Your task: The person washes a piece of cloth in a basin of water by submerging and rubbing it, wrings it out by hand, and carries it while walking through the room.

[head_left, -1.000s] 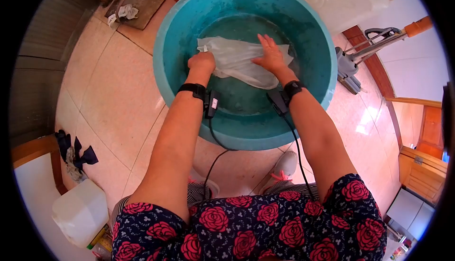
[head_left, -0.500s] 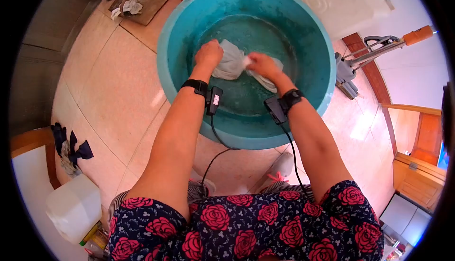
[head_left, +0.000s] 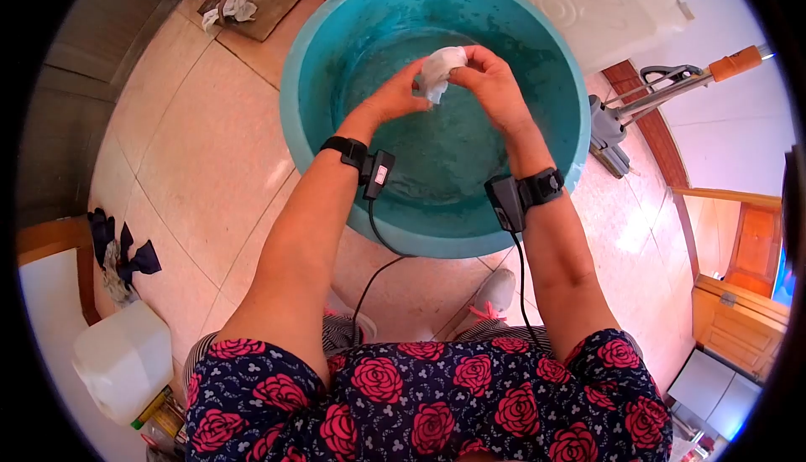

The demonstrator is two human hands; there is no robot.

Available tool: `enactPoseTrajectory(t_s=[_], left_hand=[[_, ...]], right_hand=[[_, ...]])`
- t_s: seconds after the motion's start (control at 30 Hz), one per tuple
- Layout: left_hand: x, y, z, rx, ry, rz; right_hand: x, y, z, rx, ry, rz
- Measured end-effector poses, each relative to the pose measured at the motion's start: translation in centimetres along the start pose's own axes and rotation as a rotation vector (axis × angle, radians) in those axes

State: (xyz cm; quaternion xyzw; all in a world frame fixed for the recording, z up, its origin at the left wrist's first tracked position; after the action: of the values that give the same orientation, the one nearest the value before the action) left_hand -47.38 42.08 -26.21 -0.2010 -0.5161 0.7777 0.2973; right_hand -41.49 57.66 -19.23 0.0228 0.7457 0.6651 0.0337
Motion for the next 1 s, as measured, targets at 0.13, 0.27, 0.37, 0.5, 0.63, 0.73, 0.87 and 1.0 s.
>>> enactPoseTrajectory(t_s=[0.13, 0.27, 0.37, 0.5, 0.63, 0.73, 0.87, 1.0], left_hand=[[0.4, -0.3, 0.8, -0.132, 0.117, 0.194], [0.7, 1.2, 2.0, -0.382, 0.013, 0.203], [0.8, 1.5, 1.7, -0.637, -0.020, 0.210], [0.7, 1.3, 1.7, -0.686, 0.030, 0.211], [0.5, 1.0, 0.8, -0.761, 0.128, 0.257], [0.2, 0.4, 0.2, -0.840, 0.190, 0.249], [0.3, 0.3, 0.0, -0.926, 0.335, 0.188], [0.5, 0.2, -0.4, -0.366, 0.212, 0.043]], right_hand=[[-0.7, 0.3, -0.7, 0.328, 0.018, -0.020], [-1.6, -2.8, 1.2, 0.405, -0.162, -0.058], [-2.9, -5.8, 2.5, 0.311, -0.177, -0.206], [-2.9, -5.5, 1.5, 0.117, -0.169, -0.080], [-2.0, -6.7, -0.4, 0.083, -0.071, -0.083], [-2.6, -7.3, -2.2, 0.219, 0.048, -0.194], [-3.1, -8.2, -1.2, 0.522, -0.054, -0.449], [-3.0, -8.7, 0.0, 0.725, -0.044, -0.600]])
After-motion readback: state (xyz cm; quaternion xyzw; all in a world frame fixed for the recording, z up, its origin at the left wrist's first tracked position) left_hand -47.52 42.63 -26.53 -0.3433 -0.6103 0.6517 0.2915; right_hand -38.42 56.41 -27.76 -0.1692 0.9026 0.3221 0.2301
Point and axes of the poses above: each hand's wrist, its own x-axis towards the middle knuckle, its own z-axis out of the back of the hand, y = z × x, the point moved 1 cm from there along x, towards the middle knuckle, and after that the axes turned 9 degrees about x, right-handed, at the moved point
